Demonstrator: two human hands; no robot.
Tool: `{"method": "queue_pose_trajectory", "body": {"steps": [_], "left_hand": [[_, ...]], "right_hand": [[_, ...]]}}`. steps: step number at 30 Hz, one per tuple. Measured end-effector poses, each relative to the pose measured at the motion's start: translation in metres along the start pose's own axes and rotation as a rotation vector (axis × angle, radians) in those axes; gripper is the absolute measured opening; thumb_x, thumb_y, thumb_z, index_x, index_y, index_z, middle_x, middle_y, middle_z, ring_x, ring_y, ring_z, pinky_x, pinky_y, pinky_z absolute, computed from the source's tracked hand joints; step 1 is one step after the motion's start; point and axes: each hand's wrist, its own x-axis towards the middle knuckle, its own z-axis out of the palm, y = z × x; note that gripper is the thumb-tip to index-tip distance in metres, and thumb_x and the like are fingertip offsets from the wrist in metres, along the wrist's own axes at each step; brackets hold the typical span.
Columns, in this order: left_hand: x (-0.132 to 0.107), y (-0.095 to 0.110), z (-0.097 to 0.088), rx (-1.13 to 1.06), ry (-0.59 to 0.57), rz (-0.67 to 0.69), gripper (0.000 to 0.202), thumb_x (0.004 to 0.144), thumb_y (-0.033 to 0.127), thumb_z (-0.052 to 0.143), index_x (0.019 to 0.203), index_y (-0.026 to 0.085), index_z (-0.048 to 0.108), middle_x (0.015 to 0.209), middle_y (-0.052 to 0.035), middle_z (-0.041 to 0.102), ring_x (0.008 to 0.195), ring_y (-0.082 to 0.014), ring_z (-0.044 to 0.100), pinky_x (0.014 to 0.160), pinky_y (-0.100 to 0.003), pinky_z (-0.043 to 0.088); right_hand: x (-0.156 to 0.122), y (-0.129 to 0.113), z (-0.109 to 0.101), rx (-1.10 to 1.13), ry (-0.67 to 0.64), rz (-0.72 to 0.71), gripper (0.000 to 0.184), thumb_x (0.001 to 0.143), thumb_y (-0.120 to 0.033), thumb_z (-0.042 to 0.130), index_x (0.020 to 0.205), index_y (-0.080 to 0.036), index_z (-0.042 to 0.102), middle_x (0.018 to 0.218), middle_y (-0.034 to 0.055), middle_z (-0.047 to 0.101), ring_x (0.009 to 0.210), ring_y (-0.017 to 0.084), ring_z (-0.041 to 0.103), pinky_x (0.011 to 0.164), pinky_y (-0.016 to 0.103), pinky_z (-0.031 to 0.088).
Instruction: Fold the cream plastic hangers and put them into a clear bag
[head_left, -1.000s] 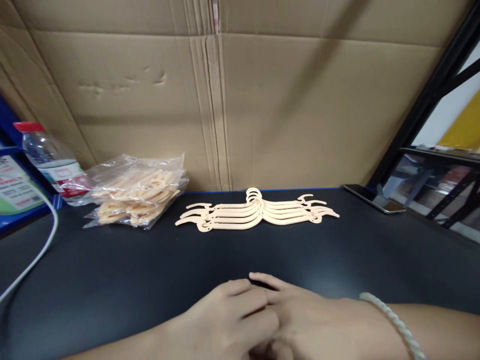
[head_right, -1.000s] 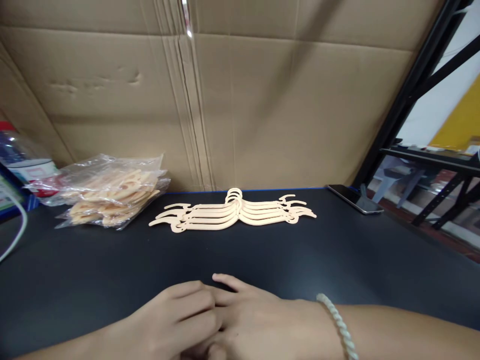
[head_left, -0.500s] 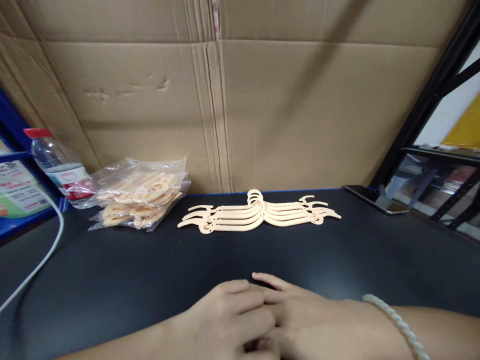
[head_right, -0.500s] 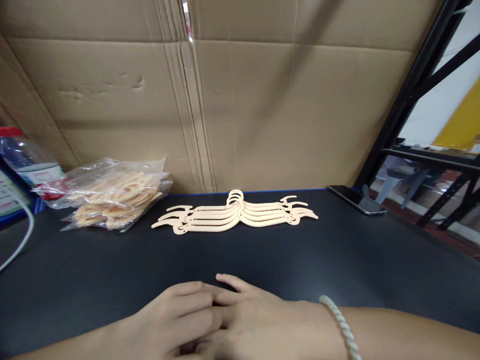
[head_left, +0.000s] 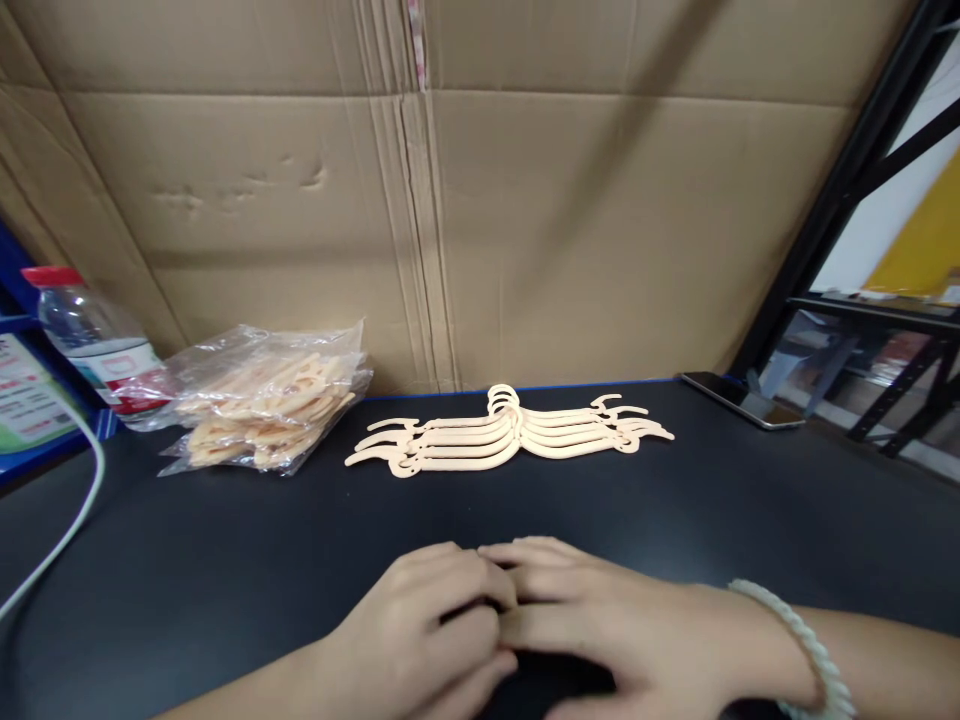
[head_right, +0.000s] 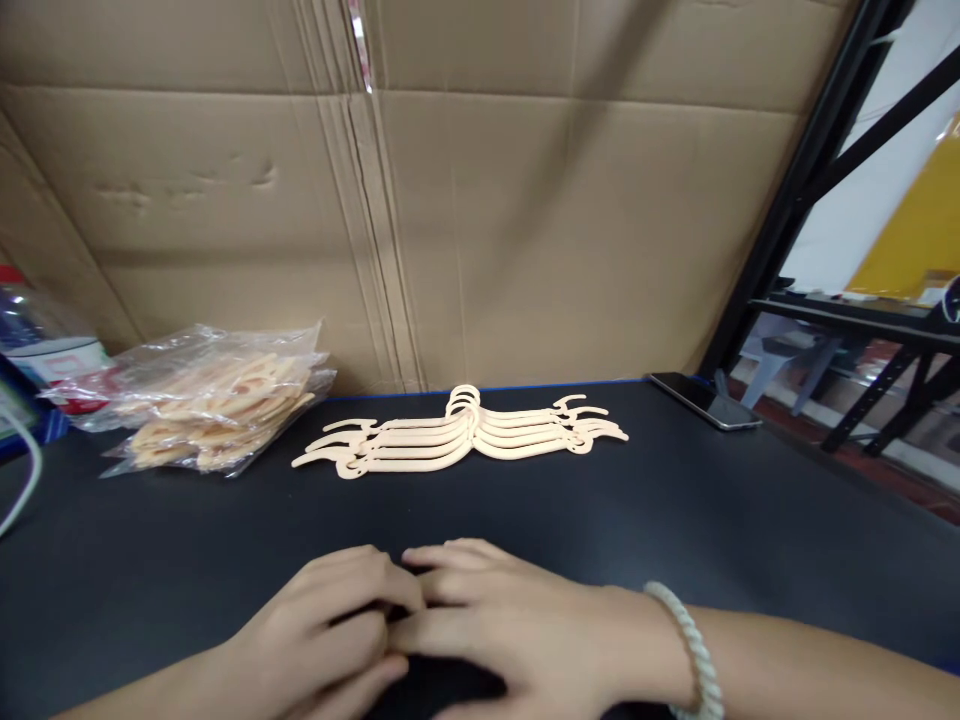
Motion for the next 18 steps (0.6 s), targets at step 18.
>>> {"method": "queue_pose_trajectory", "body": {"steps": [18], "left_hand": [[0.002,-0.014,-0.009,-0.407,0.011,-0.643,0.011,0.088,0.021,0.051,0.08,0.019,0.059,0.079,-0.0002,0.064,0.073,-0.0141,0.059,0.069,-0.024,0.046]], "right_hand": [[-0.04,0.097,-0.02,-0.552,0.471,0.435,0.018,0.088,-0.017,0.055,0.103,-0.019,0.064,0.101,0.0093,0.061,0.098,0.025,0.056,0.086,0.044,0.048]]}}
